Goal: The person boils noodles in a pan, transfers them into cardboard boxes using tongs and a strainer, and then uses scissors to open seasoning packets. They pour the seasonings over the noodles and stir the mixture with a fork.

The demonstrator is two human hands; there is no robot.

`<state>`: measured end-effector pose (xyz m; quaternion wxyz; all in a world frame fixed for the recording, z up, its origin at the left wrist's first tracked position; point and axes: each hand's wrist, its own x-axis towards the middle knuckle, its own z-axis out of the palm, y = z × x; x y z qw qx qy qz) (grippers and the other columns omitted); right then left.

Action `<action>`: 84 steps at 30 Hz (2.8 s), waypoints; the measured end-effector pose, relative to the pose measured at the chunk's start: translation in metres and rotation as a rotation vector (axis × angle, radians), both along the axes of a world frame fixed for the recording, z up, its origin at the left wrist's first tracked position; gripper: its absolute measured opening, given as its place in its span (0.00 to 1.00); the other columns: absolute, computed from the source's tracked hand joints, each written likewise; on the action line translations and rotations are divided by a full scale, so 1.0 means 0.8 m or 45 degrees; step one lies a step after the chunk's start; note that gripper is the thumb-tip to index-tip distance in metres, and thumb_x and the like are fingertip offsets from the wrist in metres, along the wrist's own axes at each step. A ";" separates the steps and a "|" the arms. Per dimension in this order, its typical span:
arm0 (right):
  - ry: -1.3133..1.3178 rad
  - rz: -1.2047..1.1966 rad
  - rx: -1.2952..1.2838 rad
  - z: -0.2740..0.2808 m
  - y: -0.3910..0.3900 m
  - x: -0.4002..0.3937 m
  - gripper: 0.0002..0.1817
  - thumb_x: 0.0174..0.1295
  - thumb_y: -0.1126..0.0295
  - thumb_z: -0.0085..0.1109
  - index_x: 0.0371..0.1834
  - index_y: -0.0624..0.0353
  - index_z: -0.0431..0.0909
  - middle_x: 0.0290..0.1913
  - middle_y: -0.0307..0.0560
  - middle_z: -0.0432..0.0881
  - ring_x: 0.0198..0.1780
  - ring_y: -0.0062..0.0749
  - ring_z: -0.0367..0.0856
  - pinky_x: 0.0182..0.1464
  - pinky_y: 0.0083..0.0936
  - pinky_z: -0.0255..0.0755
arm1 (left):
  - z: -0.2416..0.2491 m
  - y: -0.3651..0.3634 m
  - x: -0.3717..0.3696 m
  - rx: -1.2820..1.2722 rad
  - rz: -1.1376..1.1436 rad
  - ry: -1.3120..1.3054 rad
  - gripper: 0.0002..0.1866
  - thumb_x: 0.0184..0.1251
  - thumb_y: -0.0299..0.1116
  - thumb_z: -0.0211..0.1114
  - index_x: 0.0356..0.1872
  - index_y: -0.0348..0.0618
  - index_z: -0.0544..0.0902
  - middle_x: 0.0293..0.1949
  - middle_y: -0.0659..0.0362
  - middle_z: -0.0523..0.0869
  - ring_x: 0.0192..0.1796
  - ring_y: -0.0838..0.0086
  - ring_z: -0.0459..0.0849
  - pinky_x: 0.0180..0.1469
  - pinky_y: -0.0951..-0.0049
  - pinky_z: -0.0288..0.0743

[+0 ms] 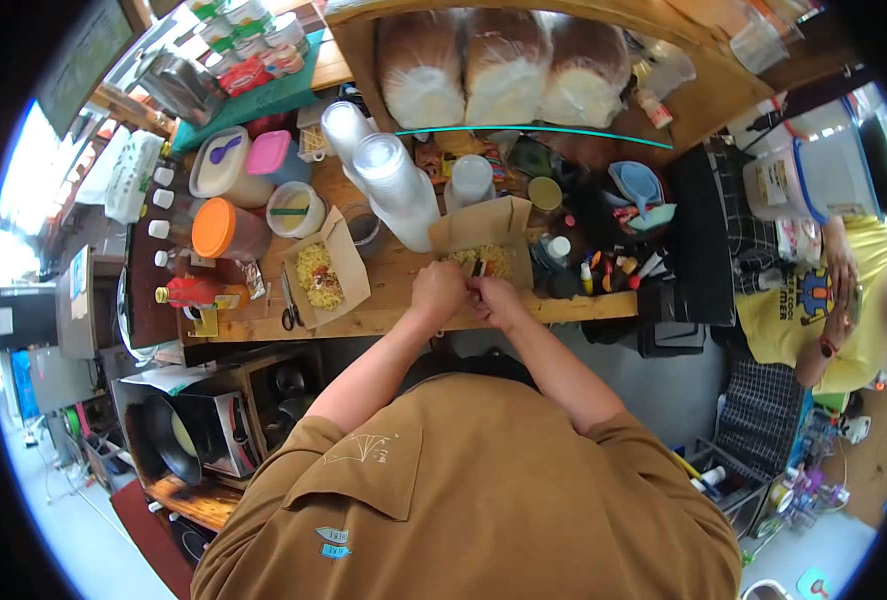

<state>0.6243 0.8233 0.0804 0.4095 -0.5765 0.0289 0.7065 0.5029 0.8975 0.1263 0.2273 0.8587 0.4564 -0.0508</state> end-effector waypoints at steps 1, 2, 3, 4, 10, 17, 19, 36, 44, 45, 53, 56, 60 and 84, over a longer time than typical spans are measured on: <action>-0.001 -0.019 0.006 0.006 0.009 0.005 0.13 0.66 0.65 0.57 0.22 0.50 0.71 0.18 0.30 0.65 0.14 0.16 0.55 0.15 0.19 0.46 | -0.006 0.012 0.005 0.006 -0.019 -0.001 0.14 0.56 0.42 0.69 0.29 0.38 0.89 0.31 0.44 0.88 0.37 0.49 0.89 0.41 0.53 0.83; -0.030 -0.025 -0.003 0.019 0.009 0.004 0.12 0.66 0.65 0.58 0.23 0.50 0.71 0.18 0.30 0.64 0.14 0.16 0.54 0.15 0.19 0.46 | -0.011 0.015 0.004 0.017 -0.026 -0.006 0.15 0.59 0.42 0.67 0.29 0.37 0.89 0.30 0.43 0.88 0.37 0.49 0.89 0.41 0.53 0.83; -0.058 -0.029 -0.009 0.029 0.010 0.003 0.12 0.66 0.65 0.58 0.24 0.50 0.72 0.18 0.29 0.64 0.14 0.16 0.54 0.16 0.19 0.45 | -0.017 0.015 0.002 0.031 -0.030 -0.011 0.16 0.61 0.41 0.65 0.30 0.36 0.89 0.30 0.42 0.87 0.37 0.50 0.89 0.41 0.52 0.83; -0.055 -0.037 -0.008 0.029 0.009 0.001 0.12 0.66 0.65 0.58 0.24 0.50 0.72 0.18 0.29 0.64 0.14 0.16 0.54 0.16 0.19 0.45 | -0.012 0.011 0.001 0.032 -0.038 -0.008 0.16 0.61 0.41 0.65 0.30 0.36 0.89 0.30 0.42 0.87 0.37 0.50 0.89 0.41 0.52 0.83; 0.211 -0.314 -0.054 0.022 0.009 0.001 0.13 0.67 0.62 0.59 0.25 0.47 0.72 0.18 0.28 0.64 0.14 0.15 0.55 0.17 0.17 0.46 | -0.024 -0.018 -0.002 -0.448 0.501 -0.502 0.21 0.71 0.42 0.57 0.28 0.31 0.85 0.27 0.38 0.85 0.37 0.45 0.88 0.39 0.54 0.80; 0.416 -0.366 -0.089 -0.015 0.013 0.005 0.10 0.69 0.61 0.60 0.28 0.44 0.73 0.19 0.28 0.70 0.14 0.17 0.60 0.16 0.18 0.51 | -0.037 -0.032 0.015 -0.098 0.438 -0.757 0.17 0.70 0.36 0.57 0.25 0.32 0.83 0.23 0.40 0.82 0.26 0.46 0.84 0.29 0.53 0.75; 0.417 -0.396 -0.084 -0.021 0.015 0.002 0.09 0.69 0.61 0.60 0.30 0.44 0.73 0.20 0.29 0.72 0.14 0.18 0.60 0.16 0.18 0.53 | -0.035 -0.035 0.014 0.032 0.330 -0.733 0.16 0.69 0.35 0.58 0.25 0.32 0.82 0.23 0.39 0.82 0.27 0.44 0.83 0.30 0.52 0.74; 0.159 -0.474 -0.105 -0.026 0.015 0.012 0.06 0.64 0.63 0.65 0.33 0.46 0.78 0.22 0.31 0.69 0.18 0.18 0.62 0.18 0.22 0.54 | -0.013 -0.028 0.007 -0.138 0.391 -0.720 0.16 0.68 0.36 0.59 0.28 0.32 0.83 0.25 0.37 0.82 0.33 0.40 0.83 0.35 0.49 0.76; 0.467 -0.409 -0.088 -0.020 0.021 0.018 0.05 0.65 0.66 0.64 0.32 0.49 0.79 0.23 0.31 0.74 0.17 0.17 0.59 0.17 0.19 0.50 | -0.038 -0.018 0.015 -0.221 0.371 -0.735 0.15 0.66 0.35 0.58 0.29 0.31 0.83 0.27 0.37 0.83 0.34 0.40 0.84 0.36 0.48 0.76; 0.542 -0.409 -0.075 -0.026 0.023 0.020 0.05 0.66 0.68 0.63 0.32 0.50 0.79 0.23 0.31 0.75 0.16 0.17 0.60 0.16 0.19 0.51 | -0.032 -0.019 0.015 -0.142 0.290 -0.738 0.15 0.66 0.35 0.58 0.30 0.31 0.84 0.27 0.37 0.83 0.35 0.40 0.84 0.37 0.47 0.76; 0.430 -0.493 -0.122 -0.016 0.034 0.014 0.04 0.66 0.72 0.61 0.33 0.51 0.80 0.23 0.31 0.76 0.15 0.17 0.61 0.17 0.16 0.54 | -0.013 -0.025 0.016 -0.058 0.213 -0.525 0.14 0.65 0.34 0.57 0.29 0.32 0.83 0.30 0.37 0.84 0.35 0.40 0.84 0.39 0.46 0.76; 0.456 -0.447 -0.116 -0.017 0.031 0.017 0.06 0.67 0.70 0.62 0.31 0.51 0.79 0.22 0.32 0.76 0.15 0.17 0.61 0.17 0.16 0.54 | -0.010 -0.023 0.015 -0.069 0.229 -0.549 0.15 0.66 0.34 0.57 0.28 0.32 0.83 0.30 0.37 0.84 0.36 0.40 0.84 0.40 0.46 0.76; 0.596 -0.380 -0.086 -0.044 0.027 0.021 0.10 0.68 0.65 0.63 0.28 0.51 0.77 0.21 0.32 0.76 0.15 0.17 0.61 0.16 0.15 0.54 | -0.008 -0.016 0.014 -0.078 0.164 -0.550 0.14 0.68 0.35 0.56 0.31 0.32 0.83 0.30 0.37 0.84 0.36 0.39 0.84 0.40 0.45 0.76; 0.551 -0.369 0.004 0.006 0.010 0.012 0.17 0.74 0.50 0.51 0.28 0.43 0.72 0.17 0.25 0.63 0.15 0.15 0.55 0.16 0.17 0.47 | -0.015 -0.016 0.018 -0.226 0.459 -0.569 0.17 0.66 0.38 0.61 0.34 0.31 0.87 0.27 0.38 0.85 0.34 0.45 0.87 0.38 0.55 0.79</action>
